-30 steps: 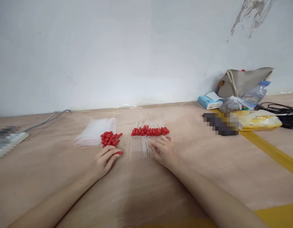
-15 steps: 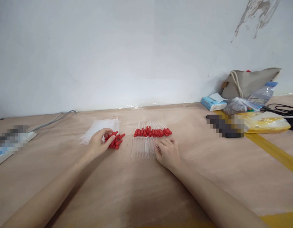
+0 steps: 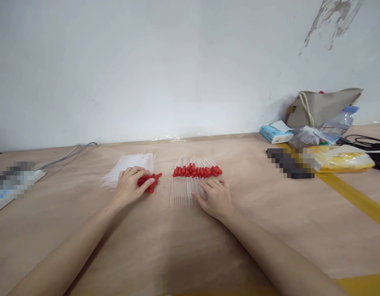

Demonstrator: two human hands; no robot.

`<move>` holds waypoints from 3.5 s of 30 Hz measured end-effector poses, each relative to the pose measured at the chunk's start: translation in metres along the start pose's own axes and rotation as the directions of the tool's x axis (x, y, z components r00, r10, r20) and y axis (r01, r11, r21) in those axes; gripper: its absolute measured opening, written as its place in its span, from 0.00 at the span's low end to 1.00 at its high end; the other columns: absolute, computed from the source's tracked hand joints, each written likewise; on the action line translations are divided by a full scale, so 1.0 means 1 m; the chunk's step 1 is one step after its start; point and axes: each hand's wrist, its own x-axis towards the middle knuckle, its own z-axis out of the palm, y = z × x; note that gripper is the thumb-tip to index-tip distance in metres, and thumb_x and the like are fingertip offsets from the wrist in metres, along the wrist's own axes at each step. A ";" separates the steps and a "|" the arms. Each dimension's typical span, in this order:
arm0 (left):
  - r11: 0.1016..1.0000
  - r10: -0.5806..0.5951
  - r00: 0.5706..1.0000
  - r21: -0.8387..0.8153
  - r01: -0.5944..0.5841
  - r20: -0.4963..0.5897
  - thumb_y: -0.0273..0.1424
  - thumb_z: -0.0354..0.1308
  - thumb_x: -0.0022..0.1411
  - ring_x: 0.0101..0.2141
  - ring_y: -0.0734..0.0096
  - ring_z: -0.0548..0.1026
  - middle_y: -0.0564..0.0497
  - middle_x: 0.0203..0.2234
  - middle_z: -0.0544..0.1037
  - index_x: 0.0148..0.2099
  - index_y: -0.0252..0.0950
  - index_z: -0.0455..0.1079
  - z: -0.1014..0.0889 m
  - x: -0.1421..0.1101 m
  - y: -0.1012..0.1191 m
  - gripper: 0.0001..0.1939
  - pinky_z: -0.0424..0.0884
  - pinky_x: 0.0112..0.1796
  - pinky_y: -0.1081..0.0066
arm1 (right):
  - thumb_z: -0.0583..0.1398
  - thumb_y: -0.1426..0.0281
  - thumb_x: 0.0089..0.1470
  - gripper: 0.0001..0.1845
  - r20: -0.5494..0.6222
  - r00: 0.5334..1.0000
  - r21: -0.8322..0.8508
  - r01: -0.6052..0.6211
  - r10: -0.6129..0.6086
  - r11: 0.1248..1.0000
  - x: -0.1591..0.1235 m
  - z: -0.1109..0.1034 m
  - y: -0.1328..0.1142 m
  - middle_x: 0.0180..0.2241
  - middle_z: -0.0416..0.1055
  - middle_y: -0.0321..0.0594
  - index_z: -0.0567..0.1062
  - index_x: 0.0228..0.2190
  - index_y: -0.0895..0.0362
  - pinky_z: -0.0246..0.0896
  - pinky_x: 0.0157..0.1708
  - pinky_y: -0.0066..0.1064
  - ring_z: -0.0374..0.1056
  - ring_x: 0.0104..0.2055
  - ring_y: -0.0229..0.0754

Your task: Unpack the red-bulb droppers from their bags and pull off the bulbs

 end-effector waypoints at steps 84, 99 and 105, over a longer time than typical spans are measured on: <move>0.948 -0.130 0.959 -0.315 0.046 -0.252 0.29 0.46 0.60 0.34 0.70 0.69 0.47 0.34 0.67 0.46 0.35 0.67 0.008 -0.009 0.000 0.14 0.67 0.35 0.70 | 0.54 0.70 0.51 0.07 -0.192 0.980 0.126 -0.024 0.048 0.992 0.011 0.008 0.008 0.24 0.70 0.36 0.72 0.30 0.56 0.48 0.38 0.33 0.64 0.28 0.37; 0.966 -0.244 0.967 -0.066 0.249 0.070 0.40 0.49 0.56 0.35 0.63 0.70 0.51 0.30 0.75 0.29 0.40 0.69 0.016 0.025 -0.020 0.12 0.53 0.42 0.57 | 0.56 0.65 0.50 0.09 -0.024 0.994 0.064 0.112 -0.111 0.992 0.011 0.007 -0.005 0.28 0.72 0.38 0.74 0.32 0.54 0.48 0.40 0.36 0.62 0.32 0.39; 0.978 -0.196 0.981 -0.068 0.196 0.000 0.39 0.52 0.55 0.39 0.60 0.68 0.50 0.32 0.74 0.30 0.40 0.70 0.014 0.026 -0.008 0.10 0.52 0.43 0.56 | 0.59 0.56 0.44 0.19 0.081 0.982 0.146 0.156 -0.169 0.977 0.013 0.002 -0.005 0.32 0.69 0.41 0.74 0.36 0.55 0.52 0.39 0.37 0.62 0.35 0.42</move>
